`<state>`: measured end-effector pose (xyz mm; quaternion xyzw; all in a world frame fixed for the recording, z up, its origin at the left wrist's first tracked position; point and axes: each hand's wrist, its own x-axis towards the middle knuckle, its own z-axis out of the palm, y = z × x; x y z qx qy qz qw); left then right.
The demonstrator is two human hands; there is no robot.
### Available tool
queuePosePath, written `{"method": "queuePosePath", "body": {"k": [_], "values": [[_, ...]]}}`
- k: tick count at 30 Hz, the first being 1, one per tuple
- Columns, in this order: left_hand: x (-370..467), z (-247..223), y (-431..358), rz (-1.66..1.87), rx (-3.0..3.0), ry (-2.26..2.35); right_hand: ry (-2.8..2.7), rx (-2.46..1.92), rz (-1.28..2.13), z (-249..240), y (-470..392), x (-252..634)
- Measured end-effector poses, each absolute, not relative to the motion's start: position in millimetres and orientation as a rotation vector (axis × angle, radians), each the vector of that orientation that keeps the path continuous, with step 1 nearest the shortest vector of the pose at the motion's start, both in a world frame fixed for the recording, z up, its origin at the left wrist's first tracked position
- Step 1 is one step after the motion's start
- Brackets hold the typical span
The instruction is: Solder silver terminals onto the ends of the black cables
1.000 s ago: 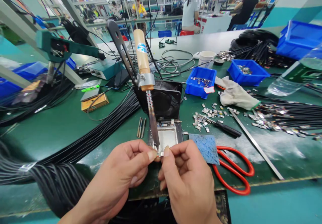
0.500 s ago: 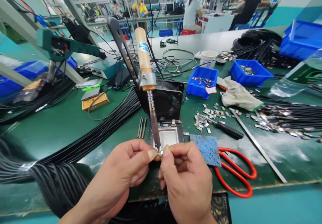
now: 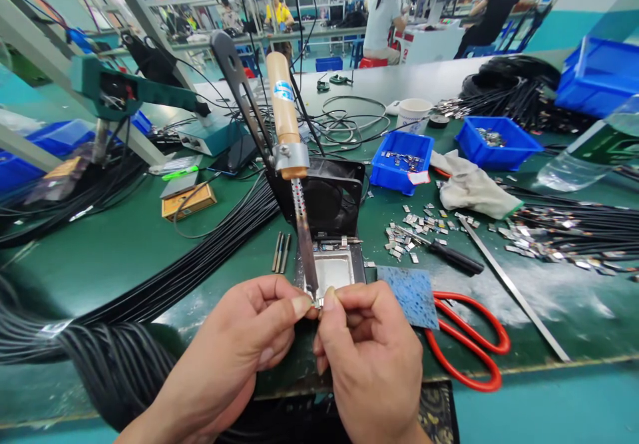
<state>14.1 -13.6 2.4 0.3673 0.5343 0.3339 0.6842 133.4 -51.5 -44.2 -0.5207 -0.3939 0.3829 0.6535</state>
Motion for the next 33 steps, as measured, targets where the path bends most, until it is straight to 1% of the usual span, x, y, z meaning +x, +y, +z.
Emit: {"method": "queuePosePath", "body": {"k": [33], "values": [[11.1, -0.1, -20.8, 0.767, 0.793, 1.166, -0.881, -1.188, 0.912, -43.3, -50.7, 134.9]]}}
